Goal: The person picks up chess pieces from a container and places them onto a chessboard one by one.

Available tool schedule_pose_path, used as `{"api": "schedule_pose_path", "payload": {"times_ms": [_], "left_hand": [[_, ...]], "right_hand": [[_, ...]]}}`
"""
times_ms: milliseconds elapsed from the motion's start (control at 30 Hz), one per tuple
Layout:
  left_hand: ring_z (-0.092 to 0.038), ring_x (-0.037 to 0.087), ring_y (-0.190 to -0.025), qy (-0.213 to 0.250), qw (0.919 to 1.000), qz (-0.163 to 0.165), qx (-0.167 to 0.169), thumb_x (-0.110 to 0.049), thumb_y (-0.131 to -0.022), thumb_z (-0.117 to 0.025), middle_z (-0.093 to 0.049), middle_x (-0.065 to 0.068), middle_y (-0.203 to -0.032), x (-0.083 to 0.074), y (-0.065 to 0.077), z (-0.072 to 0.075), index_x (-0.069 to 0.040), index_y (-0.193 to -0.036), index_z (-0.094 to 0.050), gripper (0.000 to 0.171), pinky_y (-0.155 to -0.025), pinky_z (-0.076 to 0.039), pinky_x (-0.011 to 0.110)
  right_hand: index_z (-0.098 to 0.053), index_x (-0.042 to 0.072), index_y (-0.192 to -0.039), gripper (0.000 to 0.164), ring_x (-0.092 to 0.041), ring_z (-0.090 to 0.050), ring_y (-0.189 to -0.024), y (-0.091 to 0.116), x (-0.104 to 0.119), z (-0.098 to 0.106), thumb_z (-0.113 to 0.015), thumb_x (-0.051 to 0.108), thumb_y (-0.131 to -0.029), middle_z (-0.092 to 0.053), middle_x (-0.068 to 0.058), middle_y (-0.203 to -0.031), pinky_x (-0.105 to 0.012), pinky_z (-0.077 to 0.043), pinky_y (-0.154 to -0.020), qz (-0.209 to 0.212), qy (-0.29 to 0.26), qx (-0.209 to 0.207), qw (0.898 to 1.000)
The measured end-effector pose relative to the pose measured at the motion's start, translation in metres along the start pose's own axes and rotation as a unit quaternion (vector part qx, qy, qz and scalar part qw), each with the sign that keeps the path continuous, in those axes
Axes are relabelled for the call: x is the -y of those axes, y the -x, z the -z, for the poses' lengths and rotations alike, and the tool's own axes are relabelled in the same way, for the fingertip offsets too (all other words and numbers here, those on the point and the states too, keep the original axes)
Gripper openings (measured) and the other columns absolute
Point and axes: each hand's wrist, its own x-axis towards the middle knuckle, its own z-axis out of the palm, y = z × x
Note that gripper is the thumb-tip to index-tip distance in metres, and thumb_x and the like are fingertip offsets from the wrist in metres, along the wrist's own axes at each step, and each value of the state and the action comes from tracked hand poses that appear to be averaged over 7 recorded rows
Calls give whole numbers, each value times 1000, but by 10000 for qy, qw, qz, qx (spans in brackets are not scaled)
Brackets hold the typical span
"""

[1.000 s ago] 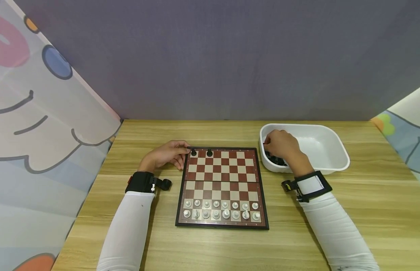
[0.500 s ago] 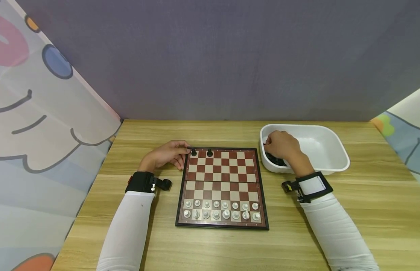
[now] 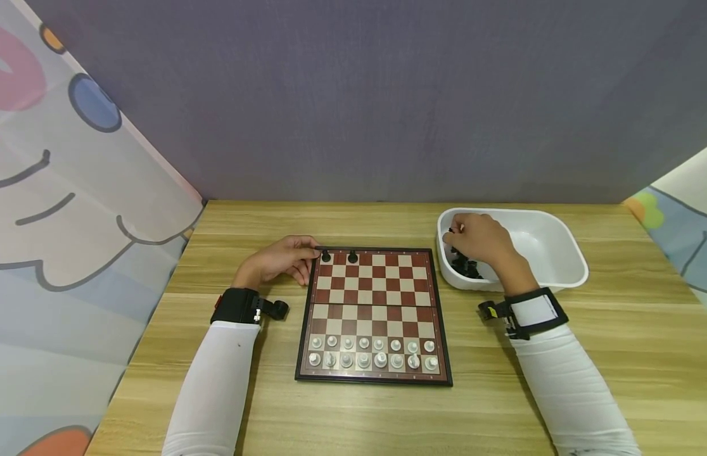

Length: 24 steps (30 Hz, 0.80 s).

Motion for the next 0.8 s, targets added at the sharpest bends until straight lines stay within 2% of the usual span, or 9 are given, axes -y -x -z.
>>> {"api": "schedule_pose_path", "payload": {"times_ms": [233, 433, 800], "left_hand": [[-58, 32, -63, 3, 10000, 11, 14, -25, -91, -55, -50, 21, -80, 0, 0, 1, -5, -117, -49, 33, -67, -49, 52], [-57, 31, -63, -4, 10000, 17, 3, -23, -92, -54, -50, 19, -80, -1, 0, 0, -6, -118, -50, 31, -67, -49, 52], [-57, 31, -63, 22, 10000, 40, -24, -22, -92, -53, -51, 20, -79, -1, -1, 0, -4, -116, -49, 30, -67, -49, 52]], "right_hand": [[-44, 15, -69, 23, -20, -34, -50, 0, 2, 3, -43, 32, -85, -39, -2, -57, -28, -20, -42, 59, -300, -515, 9982], [-40, 13, -65, 30, -21, -32, -51, 0, 1, 5, -44, 32, -87, -36, -4, -57, -29, -20, -44, 140, -660, -897, 9937], [-40, 15, -65, 37, -22, -32, -50, 1, 7, 8, -48, 40, -91, -35, -5, -56, -32, -23, -45, 327, -1341, -1111, 9842]]}}
